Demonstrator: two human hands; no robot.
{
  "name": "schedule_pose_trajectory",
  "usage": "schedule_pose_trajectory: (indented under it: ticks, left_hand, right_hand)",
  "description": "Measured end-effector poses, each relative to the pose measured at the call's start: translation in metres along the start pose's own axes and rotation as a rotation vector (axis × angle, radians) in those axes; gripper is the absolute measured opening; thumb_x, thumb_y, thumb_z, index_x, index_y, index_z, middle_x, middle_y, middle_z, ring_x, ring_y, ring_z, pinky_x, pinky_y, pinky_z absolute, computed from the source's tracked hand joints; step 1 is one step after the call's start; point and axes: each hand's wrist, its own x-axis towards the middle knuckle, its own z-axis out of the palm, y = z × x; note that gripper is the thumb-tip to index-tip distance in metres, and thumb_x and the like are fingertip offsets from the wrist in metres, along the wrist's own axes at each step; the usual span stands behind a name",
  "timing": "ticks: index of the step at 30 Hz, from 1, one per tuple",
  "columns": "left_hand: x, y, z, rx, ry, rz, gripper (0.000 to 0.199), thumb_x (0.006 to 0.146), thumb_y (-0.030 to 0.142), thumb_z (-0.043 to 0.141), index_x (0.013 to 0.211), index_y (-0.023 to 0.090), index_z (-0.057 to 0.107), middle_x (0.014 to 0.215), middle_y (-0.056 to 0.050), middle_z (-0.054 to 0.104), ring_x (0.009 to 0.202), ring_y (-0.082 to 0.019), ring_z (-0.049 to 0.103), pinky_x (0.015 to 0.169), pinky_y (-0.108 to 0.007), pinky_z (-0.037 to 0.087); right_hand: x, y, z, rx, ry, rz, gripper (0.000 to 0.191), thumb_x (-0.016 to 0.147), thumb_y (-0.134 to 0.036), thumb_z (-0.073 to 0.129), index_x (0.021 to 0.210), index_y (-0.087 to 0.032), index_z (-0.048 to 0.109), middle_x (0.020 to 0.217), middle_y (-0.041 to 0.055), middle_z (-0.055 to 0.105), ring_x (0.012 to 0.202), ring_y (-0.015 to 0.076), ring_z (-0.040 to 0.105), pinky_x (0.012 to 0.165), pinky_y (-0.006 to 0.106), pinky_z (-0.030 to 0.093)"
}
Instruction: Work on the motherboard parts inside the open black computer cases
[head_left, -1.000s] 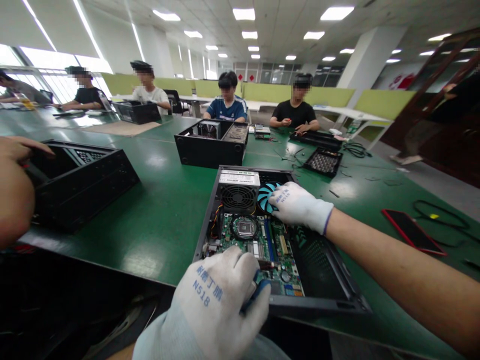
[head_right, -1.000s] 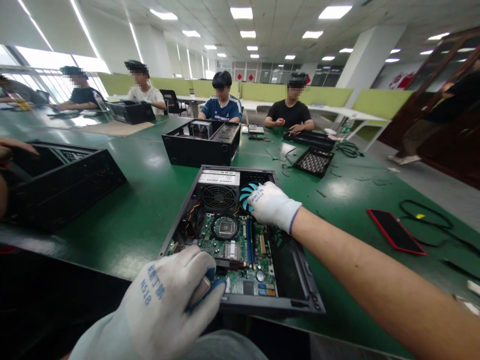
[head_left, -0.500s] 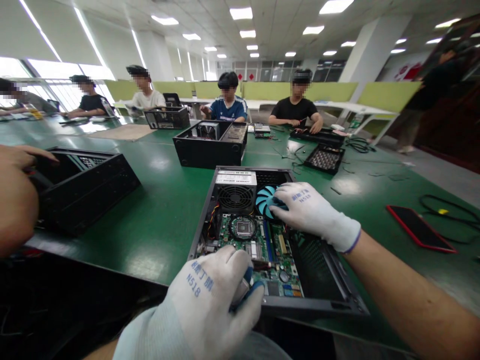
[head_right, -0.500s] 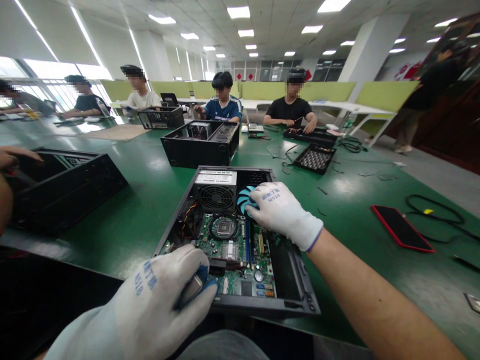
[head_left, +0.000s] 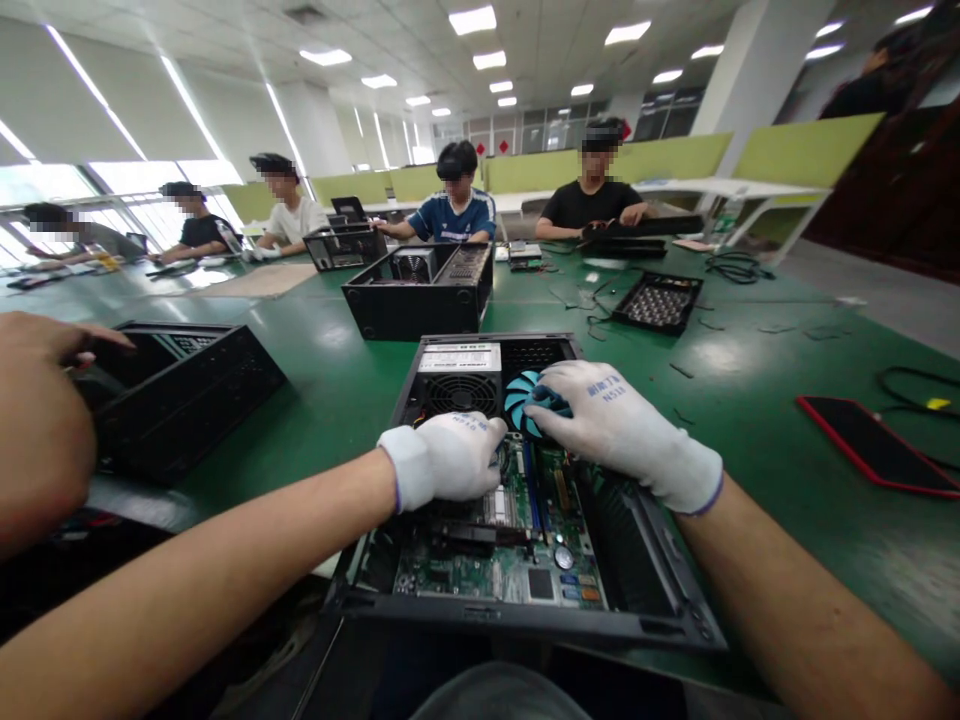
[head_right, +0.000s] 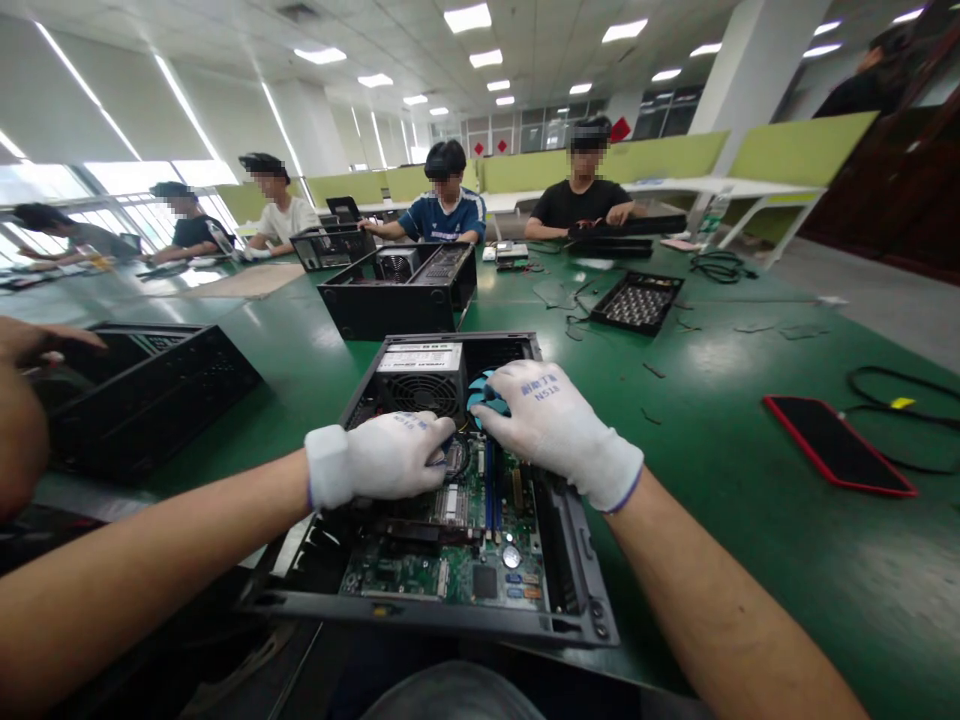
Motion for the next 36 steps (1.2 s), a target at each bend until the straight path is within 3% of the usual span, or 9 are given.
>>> schedule_pose_trajectory:
  ticks: [3, 6, 11, 19, 30, 36]
  left_hand:
    - [0.034, -0.003, 0.008, 0.059, -0.226, 0.018, 0.046, 0.089, 0.035, 0.065, 0.130, 0.013, 0.062, 0.126, -0.018, 0.071, 0.113, -0.033, 0.071, 0.095, -0.039, 0.058]
    - [0.057, -0.008, 0.019, 0.090, -0.310, 0.004, 0.049, 0.085, 0.034, 0.070, 0.129, 0.014, 0.065, 0.128, -0.018, 0.072, 0.114, -0.034, 0.071, 0.095, -0.040, 0.058]
    - [0.070, -0.016, 0.035, 0.097, -0.309, 0.007, 0.046, 0.085, 0.034, 0.070, 0.128, 0.017, 0.066, 0.129, -0.016, 0.072, 0.117, -0.032, 0.070, 0.099, -0.038, 0.057]
    - [0.073, -0.021, 0.042, 0.095, -0.266, 0.009, 0.061, 0.082, 0.031, 0.072, 0.139, 0.014, 0.058, 0.136, -0.017, 0.067, 0.122, -0.032, 0.067, 0.103, -0.038, 0.056]
    - [0.079, -0.026, 0.043, 0.111, -0.284, -0.019, 0.043, 0.081, 0.033, 0.074, 0.119, 0.016, 0.070, 0.124, -0.014, 0.074, 0.113, -0.031, 0.072, 0.099, -0.037, 0.058]
    - [0.078, -0.026, 0.042, 0.126, -0.291, -0.016, 0.042, 0.082, 0.035, 0.073, 0.120, 0.016, 0.071, 0.124, -0.014, 0.074, 0.112, -0.031, 0.072, 0.099, -0.037, 0.058]
  right_hand:
    - [-0.001, 0.002, 0.002, 0.039, 0.021, 0.003, 0.032, 0.101, -0.045, 0.056, 0.098, -0.016, 0.072, 0.104, 0.0115, 0.074, 0.095, 0.0240, 0.065, 0.087, 0.033, 0.044]
    - [-0.003, 0.002, 0.003, 0.027, 0.033, -0.008, 0.034, 0.100, -0.046, 0.058, 0.104, -0.015, 0.073, 0.109, 0.0128, 0.075, 0.100, 0.0265, 0.066, 0.090, 0.035, 0.045]
    - [-0.005, 0.002, 0.003, 0.018, 0.022, -0.018, 0.037, 0.101, -0.046, 0.057, 0.108, -0.014, 0.074, 0.112, 0.0137, 0.075, 0.108, 0.0292, 0.067, 0.096, 0.038, 0.045]
    - [-0.005, 0.004, 0.007, 0.012, 0.009, -0.017, 0.037, 0.101, -0.049, 0.056, 0.107, -0.016, 0.073, 0.112, 0.0129, 0.074, 0.106, 0.0276, 0.067, 0.093, 0.037, 0.045]
    - [-0.007, 0.003, 0.006, 0.015, 0.036, -0.023, 0.035, 0.102, -0.047, 0.055, 0.103, -0.016, 0.071, 0.105, 0.0112, 0.074, 0.098, 0.0260, 0.066, 0.088, 0.036, 0.045]
    - [-0.008, 0.005, 0.009, -0.026, 0.043, -0.071, 0.037, 0.103, -0.046, 0.052, 0.105, -0.014, 0.070, 0.108, 0.0135, 0.074, 0.100, 0.0274, 0.066, 0.089, 0.037, 0.044]
